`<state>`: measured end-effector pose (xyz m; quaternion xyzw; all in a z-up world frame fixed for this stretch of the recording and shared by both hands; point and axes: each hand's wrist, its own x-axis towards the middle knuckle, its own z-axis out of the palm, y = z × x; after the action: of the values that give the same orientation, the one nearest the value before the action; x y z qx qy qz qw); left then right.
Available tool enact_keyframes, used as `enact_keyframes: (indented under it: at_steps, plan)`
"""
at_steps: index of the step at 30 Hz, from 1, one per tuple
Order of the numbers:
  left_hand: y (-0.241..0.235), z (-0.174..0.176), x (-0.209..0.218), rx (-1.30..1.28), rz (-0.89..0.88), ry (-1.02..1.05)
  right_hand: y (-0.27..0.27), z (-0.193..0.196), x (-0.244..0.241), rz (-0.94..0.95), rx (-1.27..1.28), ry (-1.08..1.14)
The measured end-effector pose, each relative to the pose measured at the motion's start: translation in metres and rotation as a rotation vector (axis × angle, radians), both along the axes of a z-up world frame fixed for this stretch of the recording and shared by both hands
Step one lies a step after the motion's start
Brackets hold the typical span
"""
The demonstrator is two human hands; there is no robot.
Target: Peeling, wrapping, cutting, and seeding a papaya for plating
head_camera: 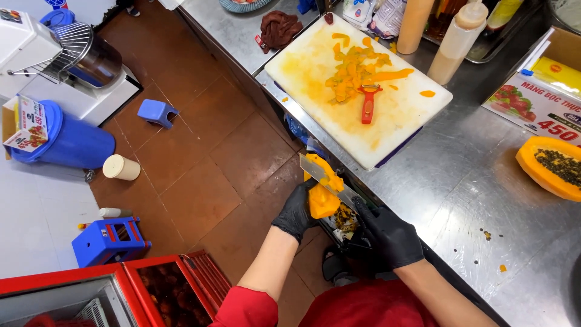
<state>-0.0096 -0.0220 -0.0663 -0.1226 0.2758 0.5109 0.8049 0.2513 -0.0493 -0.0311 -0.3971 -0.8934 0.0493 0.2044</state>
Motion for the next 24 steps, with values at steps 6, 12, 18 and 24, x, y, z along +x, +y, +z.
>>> enact_keyframes:
  at_steps: [6,12,18,24]
  plan:
    - [-0.007,-0.014,-0.022,0.002,-0.216,-0.027,0.008,-0.013,-0.022,-0.018,0.073,0.113]
    - [-0.012,-0.026,-0.015,-0.174,-0.037,0.146,0.018,-0.038,-0.037,0.053,0.073,0.167]
    - [-0.019,0.019,-0.003,-0.383,0.037,0.306,0.02,-0.028,-0.052,0.051,-0.211,0.097]
    - [-0.018,0.008,-0.012,-0.397,0.09,0.324,0.019,-0.069,-0.042,0.007,-0.37,0.034]
